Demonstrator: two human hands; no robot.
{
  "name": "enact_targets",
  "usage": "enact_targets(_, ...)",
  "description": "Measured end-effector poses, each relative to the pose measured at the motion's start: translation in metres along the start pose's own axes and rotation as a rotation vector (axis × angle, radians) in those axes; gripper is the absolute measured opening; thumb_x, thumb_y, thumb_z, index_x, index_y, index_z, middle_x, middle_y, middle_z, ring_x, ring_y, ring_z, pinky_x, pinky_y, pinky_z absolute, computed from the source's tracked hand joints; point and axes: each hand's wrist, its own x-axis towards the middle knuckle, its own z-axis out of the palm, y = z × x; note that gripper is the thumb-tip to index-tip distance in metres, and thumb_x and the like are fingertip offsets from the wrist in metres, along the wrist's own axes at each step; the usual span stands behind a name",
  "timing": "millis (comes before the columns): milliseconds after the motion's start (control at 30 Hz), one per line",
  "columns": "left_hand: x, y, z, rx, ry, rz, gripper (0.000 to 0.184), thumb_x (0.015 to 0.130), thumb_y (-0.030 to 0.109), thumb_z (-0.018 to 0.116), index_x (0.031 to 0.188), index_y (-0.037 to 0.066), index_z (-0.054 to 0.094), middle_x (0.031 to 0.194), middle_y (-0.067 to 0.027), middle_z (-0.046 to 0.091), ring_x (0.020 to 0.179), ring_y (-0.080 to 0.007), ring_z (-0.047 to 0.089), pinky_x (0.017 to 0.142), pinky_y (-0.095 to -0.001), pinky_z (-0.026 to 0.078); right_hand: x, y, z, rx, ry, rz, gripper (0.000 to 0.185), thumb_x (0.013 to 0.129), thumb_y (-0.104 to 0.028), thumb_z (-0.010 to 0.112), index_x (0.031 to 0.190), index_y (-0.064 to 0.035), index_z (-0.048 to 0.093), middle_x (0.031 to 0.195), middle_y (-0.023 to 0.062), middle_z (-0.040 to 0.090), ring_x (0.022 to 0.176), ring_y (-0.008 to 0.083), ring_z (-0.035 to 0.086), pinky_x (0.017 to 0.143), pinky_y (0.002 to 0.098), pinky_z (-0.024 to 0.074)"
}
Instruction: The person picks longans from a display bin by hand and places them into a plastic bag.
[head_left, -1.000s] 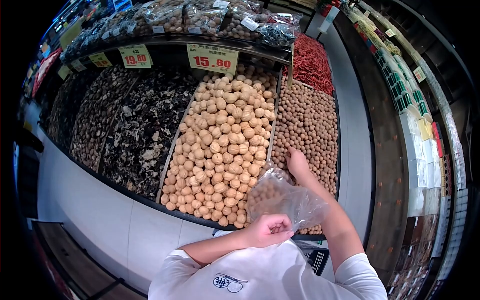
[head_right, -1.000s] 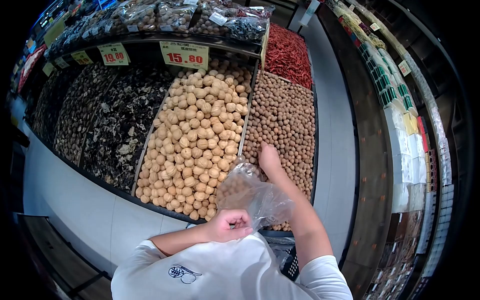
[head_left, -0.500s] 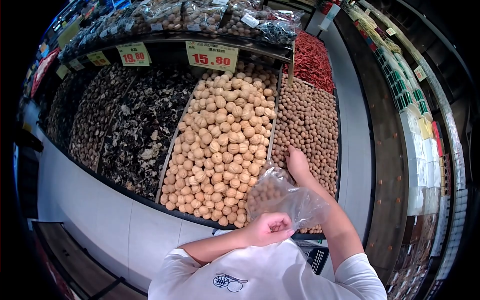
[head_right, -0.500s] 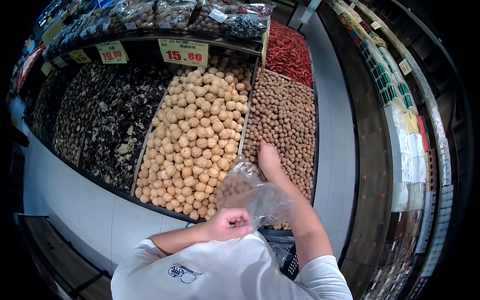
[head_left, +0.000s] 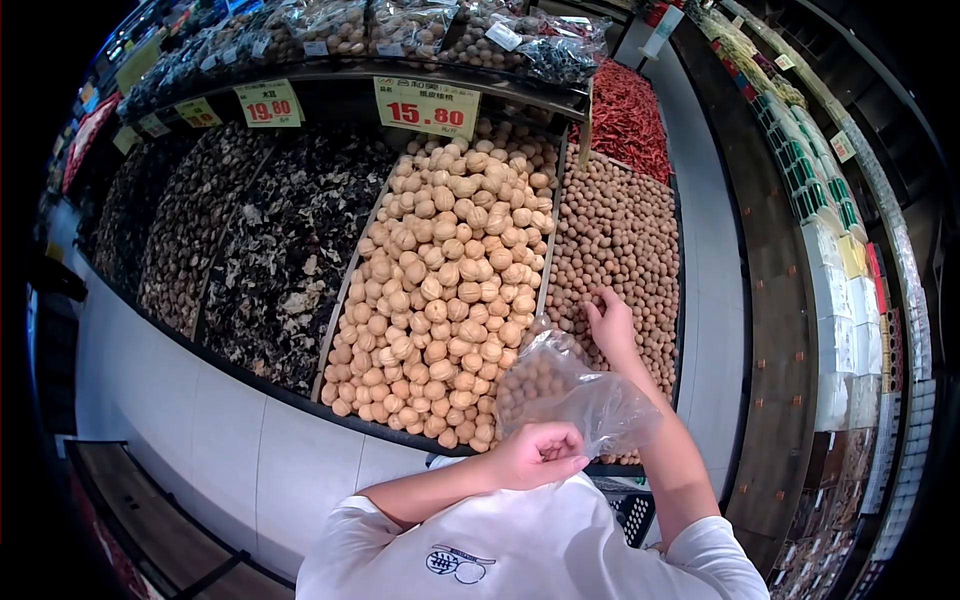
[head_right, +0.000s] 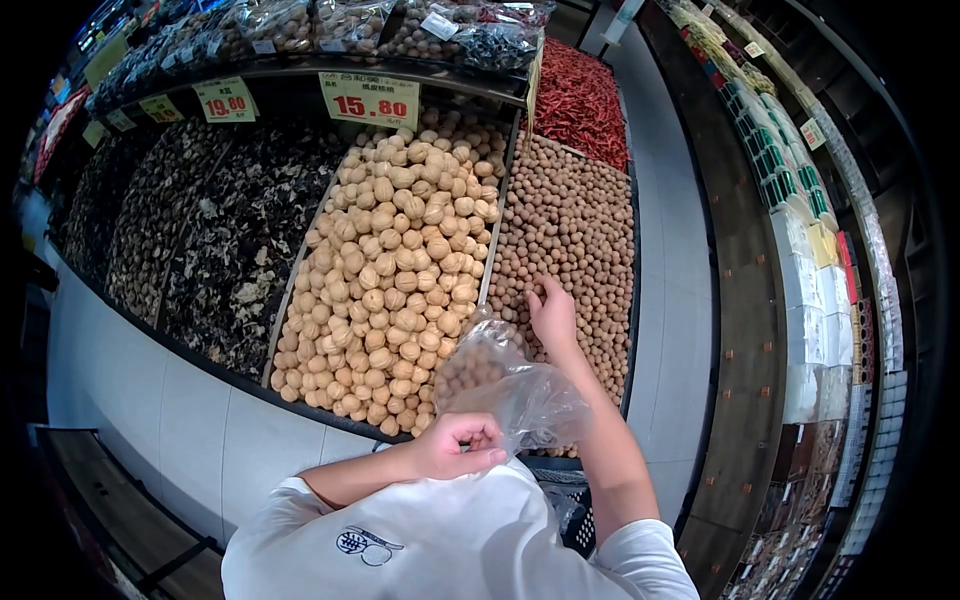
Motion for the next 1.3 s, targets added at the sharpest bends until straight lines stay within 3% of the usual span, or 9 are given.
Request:
enact_targets(67, -0.001, -0.001, 0.002, 0.026, 0.032, 0.022, 0.01, 0.097, 0.008, 0.067, 0.092, 0.004, 0.059, 0.071, 0.0077, 0.055, 0.06, 0.0022, 0.046, 0.053, -0.0175, 0.035, -0.009, -0.01, -0.015, 0.461, -0.104, 0.284, 0.02, 0.098, -0.015, 0.067, 0.111, -0.0007, 0.064, 0.081, 0.0006, 0.062, 0.07, 0.0106, 0.065, 0.062, 0.0255, 0.0566)
enact_targets(200, -0.002, 0.001, 0.003, 0.038, 0.025, 0.014, 0.01, 0.097, 0.009, 0.067, 0.092, 0.004, 0.06, 0.069, 0.0074, 0.056, 0.059, 0.0022, 0.047, 0.052, -0.0176, 0.035, -0.044, -0.011, -0.058, 0.968, -0.163, 0.478, 0.025, 0.1, -0.013, 0.063, 0.123, -0.0033, 0.058, 0.086, 0.0018, 0.063, 0.068, 0.0134, 0.064, 0.06, 0.0257, 0.0562)
enact_targets(333, -0.004, -0.002, 0.002, 0.079, 0.007, 0.007, 0.009, 0.096, 0.007, 0.068, 0.095, 0.002, 0.061, 0.077, 0.0027, 0.062, 0.063, -0.0014, 0.055, 0.056, -0.0189, 0.041, -0.087, -0.013, -0.105, 1.186, -0.117, 0.564, 0.024, 0.102, -0.016, 0.061, 0.123, -0.0043, 0.056, 0.091, 0.0045, 0.066, 0.068, 0.0166, 0.066, 0.06, 0.0261, 0.0562)
enact_targets(633, -0.006, 0.001, 0.015, 0.0, 0.059, -0.028, 0.006, 0.098, 0.002, 0.062, 0.095, 0.003, 0.057, 0.074, 0.0034, 0.057, 0.059, -0.0015, 0.052, 0.052, -0.0194, 0.041, -0.166, -0.031, -0.184, 1.229, 0.005, 0.536, 0.025, 0.103, -0.016, 0.058, 0.124, -0.0031, 0.056, 0.092, 0.0062, 0.068, 0.069, 0.0157, 0.068, 0.056, 0.0209, 0.0534)
enact_targets(800, -0.005, 0.006, 0.023, 0.028, 0.128, -0.03, 0.009, 0.099, 0.004, 0.061, 0.093, 0.003, 0.055, 0.07, 0.0043, 0.056, 0.055, -0.0007, 0.049, 0.049, -0.0177, 0.036, -0.203, -0.039, -0.199, 1.217, -0.101, 0.469, 0.026, 0.102, -0.019, 0.06, 0.121, -0.002, 0.055, 0.095, 0.0076, 0.066, 0.071, 0.0132, 0.066, 0.059, 0.0217, 0.0536)
enact_targets(900, -0.005, 0.003, 0.022, -0.009, 0.129, -0.047, 0.007, 0.1, 0.006, 0.062, 0.095, 0.003, 0.058, 0.072, 0.0059, 0.057, 0.059, 0.0016, 0.049, 0.052, -0.0172, 0.036, -0.216, -0.05, -0.188, 1.27, -0.121, 0.497, 0.026, 0.102, -0.017, 0.061, 0.122, -0.0021, 0.056, 0.093, 0.0066, 0.068, 0.071, 0.015, 0.069, 0.057, 0.0215, 0.0555)
enact_targets(1100, 0.003, 0.006, 0.026, -0.005, 0.12, -0.052, 0.011, 0.1, 0.006, 0.06, 0.093, 0.005, 0.052, 0.068, 0.0034, 0.055, 0.053, -0.0013, 0.046, 0.048, -0.0189, 0.034, -0.211, -0.071, -0.121, 1.381, -0.491, 0.593, 0.024, 0.103, -0.016, 0.059, 0.123, -0.0034, 0.057, 0.098, 0.0071, 0.068, 0.076, 0.0148, 0.069, 0.065, 0.0236, 0.0569)
enact_targets(1233, -0.002, 0.011, 0.029, 0.022, 0.128, -0.062, 0.009, 0.101, 0.007, 0.06, 0.095, 0.005, 0.053, 0.069, 0.004, 0.055, 0.055, -0.0011, 0.046, 0.049, -0.0191, 0.035, -0.193, -0.073, -0.094, 1.448, -0.55, 0.595, 0.023, 0.102, -0.015, 0.059, 0.123, -0.0037, 0.057, 0.099, 0.0055, 0.067, 0.083, 0.0145, 0.068, 0.07, 0.0256, 0.0574)
enact_targets(1300, -0.006, 0.01, 0.029, 0.043, 0.1, -0.041, 0.008, 0.101, 0.007, 0.06, 0.095, 0.005, 0.055, 0.071, 0.0049, 0.055, 0.057, -0.0004, 0.047, 0.051, -0.019, 0.035, -0.186, -0.083, -0.087, 1.327, -0.43, 0.653, 0.02, 0.102, -0.013, 0.06, 0.12, -0.0049, 0.058, 0.099, 0.0041, 0.066, 0.09, 0.0136, 0.067, 0.073, 0.0279, 0.0576)
